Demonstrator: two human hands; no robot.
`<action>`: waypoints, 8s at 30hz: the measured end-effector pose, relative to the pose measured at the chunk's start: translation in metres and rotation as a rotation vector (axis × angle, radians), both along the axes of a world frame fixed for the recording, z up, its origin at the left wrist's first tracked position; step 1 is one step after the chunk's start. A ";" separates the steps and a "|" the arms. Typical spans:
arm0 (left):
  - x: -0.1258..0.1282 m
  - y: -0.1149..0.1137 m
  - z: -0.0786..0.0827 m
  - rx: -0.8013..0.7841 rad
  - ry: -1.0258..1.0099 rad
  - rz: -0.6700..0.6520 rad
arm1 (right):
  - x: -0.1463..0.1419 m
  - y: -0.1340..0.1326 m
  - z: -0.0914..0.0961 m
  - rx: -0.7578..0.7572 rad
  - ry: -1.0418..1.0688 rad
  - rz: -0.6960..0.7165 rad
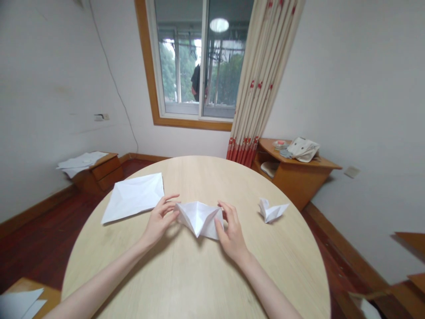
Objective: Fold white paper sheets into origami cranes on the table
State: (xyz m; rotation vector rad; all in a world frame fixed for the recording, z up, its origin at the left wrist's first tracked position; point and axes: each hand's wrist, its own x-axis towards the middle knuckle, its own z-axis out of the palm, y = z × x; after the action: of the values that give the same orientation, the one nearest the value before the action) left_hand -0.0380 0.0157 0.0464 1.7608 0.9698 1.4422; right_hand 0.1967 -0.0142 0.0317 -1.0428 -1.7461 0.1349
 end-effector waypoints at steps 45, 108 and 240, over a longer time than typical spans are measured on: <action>0.028 -0.027 -0.020 0.107 -0.060 0.004 | -0.023 -0.022 0.021 -0.268 0.102 -0.033; 0.023 -0.002 -0.031 -0.449 -0.158 0.029 | -0.025 -0.013 0.002 -0.105 -0.174 -0.112; 0.022 -0.023 -0.030 0.343 0.861 0.038 | -0.020 -0.009 0.002 -0.036 -0.411 -0.262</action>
State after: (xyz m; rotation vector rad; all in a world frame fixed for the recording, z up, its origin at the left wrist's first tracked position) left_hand -0.0157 -0.0070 0.0160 2.7261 1.2062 0.8715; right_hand 0.1771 -0.0237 0.0337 -1.3875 -1.9516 -0.2291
